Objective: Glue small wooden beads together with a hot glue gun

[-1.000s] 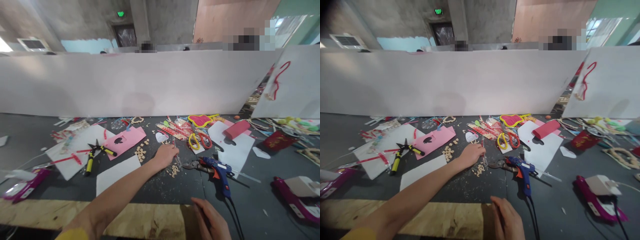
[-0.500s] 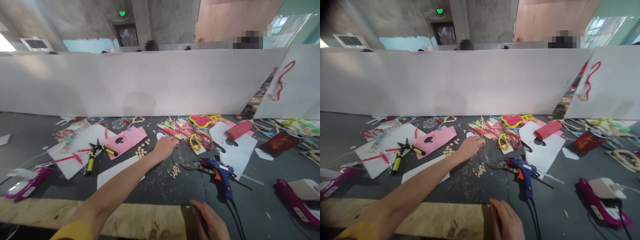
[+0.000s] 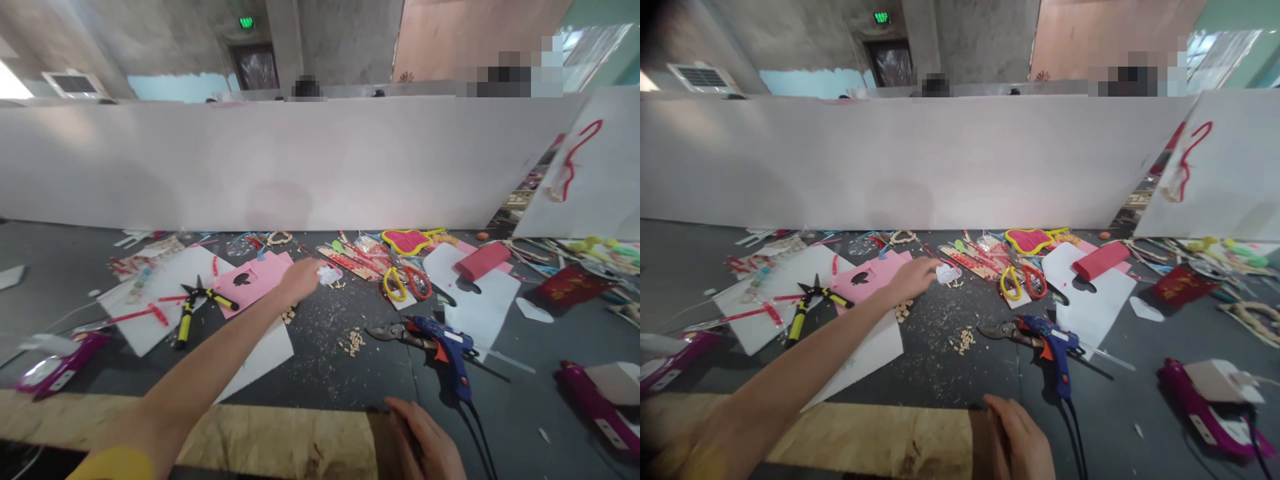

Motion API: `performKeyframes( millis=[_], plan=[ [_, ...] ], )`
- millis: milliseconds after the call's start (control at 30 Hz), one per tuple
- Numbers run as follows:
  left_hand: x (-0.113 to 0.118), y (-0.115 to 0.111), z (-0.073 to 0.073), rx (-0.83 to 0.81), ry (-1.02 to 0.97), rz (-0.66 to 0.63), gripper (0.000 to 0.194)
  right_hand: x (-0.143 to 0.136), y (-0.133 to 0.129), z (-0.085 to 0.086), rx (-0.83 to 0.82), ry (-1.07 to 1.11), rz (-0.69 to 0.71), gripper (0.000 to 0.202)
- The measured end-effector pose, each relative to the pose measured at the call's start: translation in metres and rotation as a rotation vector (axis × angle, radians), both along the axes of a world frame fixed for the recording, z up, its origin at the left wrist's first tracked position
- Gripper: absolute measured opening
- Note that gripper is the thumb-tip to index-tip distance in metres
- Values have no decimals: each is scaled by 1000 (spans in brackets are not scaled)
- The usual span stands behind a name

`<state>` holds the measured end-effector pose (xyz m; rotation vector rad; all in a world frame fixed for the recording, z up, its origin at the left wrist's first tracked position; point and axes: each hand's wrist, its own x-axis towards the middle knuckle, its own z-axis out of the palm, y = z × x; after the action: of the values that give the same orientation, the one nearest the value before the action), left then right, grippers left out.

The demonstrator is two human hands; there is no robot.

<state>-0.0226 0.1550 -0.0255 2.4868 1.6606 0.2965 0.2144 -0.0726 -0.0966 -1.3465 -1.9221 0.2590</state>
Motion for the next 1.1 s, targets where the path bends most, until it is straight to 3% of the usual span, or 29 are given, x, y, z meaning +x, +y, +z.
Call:
performKeyframes(
  millis=[167, 333, 600, 833, 967, 1100],
  plan=[
    [44, -51, -21, -128, 13, -253, 18, 2, -2, -1, -11, -29, 10, 24],
    [65, -62, -28, -141, 43, -266, 17, 2, -2, -2, 16, -56, 29, 24],
    [71, -63, -26, -159, 57, -256, 14, -1, -4, -1, -27, -62, -2, 22],
    [53, -84, -11, -185, -71, -204, 16, -5, -3, 7, 15, -6, -27, 20],
    [37, -111, -6, -212, -182, -192, 14, 17, 1, 22, 79, -17, -179, 18],
    [25, -138, -13, -319, -506, -103, 12, 57, 11, 32, 52, -88, -521, 28]
  ],
)
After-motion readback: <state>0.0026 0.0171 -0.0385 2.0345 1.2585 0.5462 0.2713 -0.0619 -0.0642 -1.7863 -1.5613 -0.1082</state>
